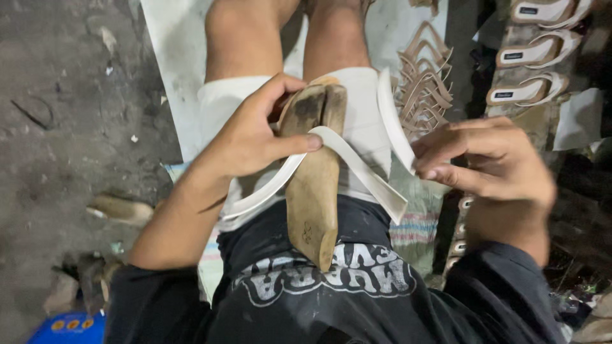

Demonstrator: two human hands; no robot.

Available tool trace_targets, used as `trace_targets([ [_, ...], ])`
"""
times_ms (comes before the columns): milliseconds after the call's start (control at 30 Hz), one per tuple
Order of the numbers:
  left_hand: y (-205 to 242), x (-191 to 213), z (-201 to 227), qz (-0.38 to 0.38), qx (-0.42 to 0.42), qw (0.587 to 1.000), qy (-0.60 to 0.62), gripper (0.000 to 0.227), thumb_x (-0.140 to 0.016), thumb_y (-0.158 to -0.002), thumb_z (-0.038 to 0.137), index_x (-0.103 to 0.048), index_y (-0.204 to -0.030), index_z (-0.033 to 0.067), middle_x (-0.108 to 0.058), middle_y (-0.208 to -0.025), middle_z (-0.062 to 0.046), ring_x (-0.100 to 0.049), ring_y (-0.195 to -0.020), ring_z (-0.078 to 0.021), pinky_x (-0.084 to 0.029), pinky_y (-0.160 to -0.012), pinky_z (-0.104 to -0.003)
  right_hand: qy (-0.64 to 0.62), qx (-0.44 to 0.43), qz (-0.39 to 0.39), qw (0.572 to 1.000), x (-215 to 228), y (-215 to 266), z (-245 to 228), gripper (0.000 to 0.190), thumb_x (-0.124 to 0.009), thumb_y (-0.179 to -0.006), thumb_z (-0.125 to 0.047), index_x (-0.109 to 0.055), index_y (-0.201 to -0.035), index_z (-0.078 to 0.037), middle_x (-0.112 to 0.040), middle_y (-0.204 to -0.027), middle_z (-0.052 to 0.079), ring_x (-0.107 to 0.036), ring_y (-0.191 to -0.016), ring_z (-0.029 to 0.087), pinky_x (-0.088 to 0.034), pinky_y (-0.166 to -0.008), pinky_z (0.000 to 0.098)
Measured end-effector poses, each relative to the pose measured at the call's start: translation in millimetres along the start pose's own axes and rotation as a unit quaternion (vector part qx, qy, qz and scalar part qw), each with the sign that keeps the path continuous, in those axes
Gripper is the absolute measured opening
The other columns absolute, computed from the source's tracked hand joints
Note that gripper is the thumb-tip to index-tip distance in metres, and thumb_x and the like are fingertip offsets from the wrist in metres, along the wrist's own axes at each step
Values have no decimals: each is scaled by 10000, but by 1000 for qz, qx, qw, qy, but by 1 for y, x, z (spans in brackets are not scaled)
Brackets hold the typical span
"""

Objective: The person assembles sandals by wrapping white straps around wooden lasts and securing them with a hammer. The person repeatedly picks up a last, wraps the strap, hammers it into place, and sets the finished sandal aside.

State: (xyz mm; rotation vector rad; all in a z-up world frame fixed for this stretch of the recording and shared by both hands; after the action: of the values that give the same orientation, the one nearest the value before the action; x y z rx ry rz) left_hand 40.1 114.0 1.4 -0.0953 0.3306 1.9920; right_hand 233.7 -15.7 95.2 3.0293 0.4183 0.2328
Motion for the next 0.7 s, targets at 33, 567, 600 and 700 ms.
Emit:
trace_targets([
  [33, -2, -1, 0, -7, -6, 1000, 4, 595, -876, -869, 137, -525, -1339, 33, -628, -1210, -35, -600, -1149, -119, -518, -1017, -296, 69, 7, -47, 996, -7, 0, -9, 136, -698, -925, -37, -723, -1058, -55, -785, -1073, 74, -800, -1008, 226, -617, -894, 368],
  [567, -5, -28, 26, -45, -9, 998, -36, 560, -850, -885, 116, -498, -1316, 58, -649, -1196, -49, -644, -1156, -128, -561, -993, -297, 404, -54, -108, 907, -82, -70, -62, 232, -729, -916, -245, -751, -977, -22, -693, -758, 77, -669, -562, 218, -528, -460, 358],
  [600, -4, -26, 28, -45, -11, 998, -33, 565, -851, -885, 116, -497, -1321, 59, -651, -1203, -48, -647, -1160, -126, -563, -1002, -296, 368, -59, -82, 924, -82, -72, -57, 208, -740, -923, -229, -743, -975, -28, -695, -789, 71, -649, -536, 193, -517, -455, 346],
  [700, 0, -24, 30, -43, -17, 999, -23, 589, -820, -866, 71, -494, -1356, 57, -643, -1235, -53, -639, -1190, -128, -562, -1022, -302, 282, -60, -11, 958, -79, -67, -43, 162, -787, -914, -177, -714, -954, -38, -706, -859, 61, -616, -506, 147, -501, -465, 323],
])
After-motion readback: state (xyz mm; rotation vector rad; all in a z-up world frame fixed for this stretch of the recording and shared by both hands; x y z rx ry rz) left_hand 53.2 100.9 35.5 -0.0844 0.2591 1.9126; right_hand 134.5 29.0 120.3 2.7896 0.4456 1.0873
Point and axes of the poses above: each hand's wrist, its own y-axis away from the middle knuckle, its own x-axis out of the back of the hand, z = x × y, the point moved 9 cm from there along -y, towards the middle knuckle
